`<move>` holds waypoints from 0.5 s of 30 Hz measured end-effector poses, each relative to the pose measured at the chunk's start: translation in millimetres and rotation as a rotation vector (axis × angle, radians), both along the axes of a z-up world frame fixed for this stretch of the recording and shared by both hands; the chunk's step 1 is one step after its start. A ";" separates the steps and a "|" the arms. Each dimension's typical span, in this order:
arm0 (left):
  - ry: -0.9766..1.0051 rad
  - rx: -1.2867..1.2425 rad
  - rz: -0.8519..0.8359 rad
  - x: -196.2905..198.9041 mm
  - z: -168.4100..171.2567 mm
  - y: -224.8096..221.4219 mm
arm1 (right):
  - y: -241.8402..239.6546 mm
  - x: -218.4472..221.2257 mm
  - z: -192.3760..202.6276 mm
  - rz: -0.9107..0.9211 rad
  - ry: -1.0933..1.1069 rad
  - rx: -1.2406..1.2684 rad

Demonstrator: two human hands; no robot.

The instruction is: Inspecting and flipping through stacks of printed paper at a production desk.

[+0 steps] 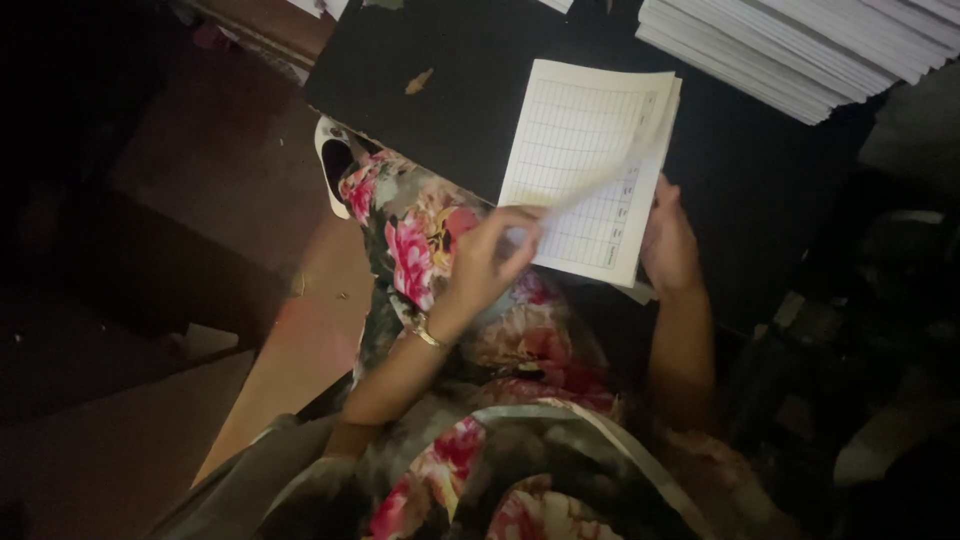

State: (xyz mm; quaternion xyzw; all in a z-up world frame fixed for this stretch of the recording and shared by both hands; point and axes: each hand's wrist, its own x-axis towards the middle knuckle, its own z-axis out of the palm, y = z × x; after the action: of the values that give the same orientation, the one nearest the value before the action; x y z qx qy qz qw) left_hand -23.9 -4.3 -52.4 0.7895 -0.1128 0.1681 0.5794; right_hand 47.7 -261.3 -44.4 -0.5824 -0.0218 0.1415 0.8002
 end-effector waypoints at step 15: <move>-0.090 0.045 0.082 -28.6 78.1 -13.9 | 16.1 -11.6 31.1 -0.088 -0.187 -0.208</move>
State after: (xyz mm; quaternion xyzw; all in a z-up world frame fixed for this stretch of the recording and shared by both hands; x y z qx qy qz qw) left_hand -52.4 -18.2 25.7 0.7981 -0.1100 0.2246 0.5482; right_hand 36.0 -245.2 -13.3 -0.6731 -0.0560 0.0527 0.7355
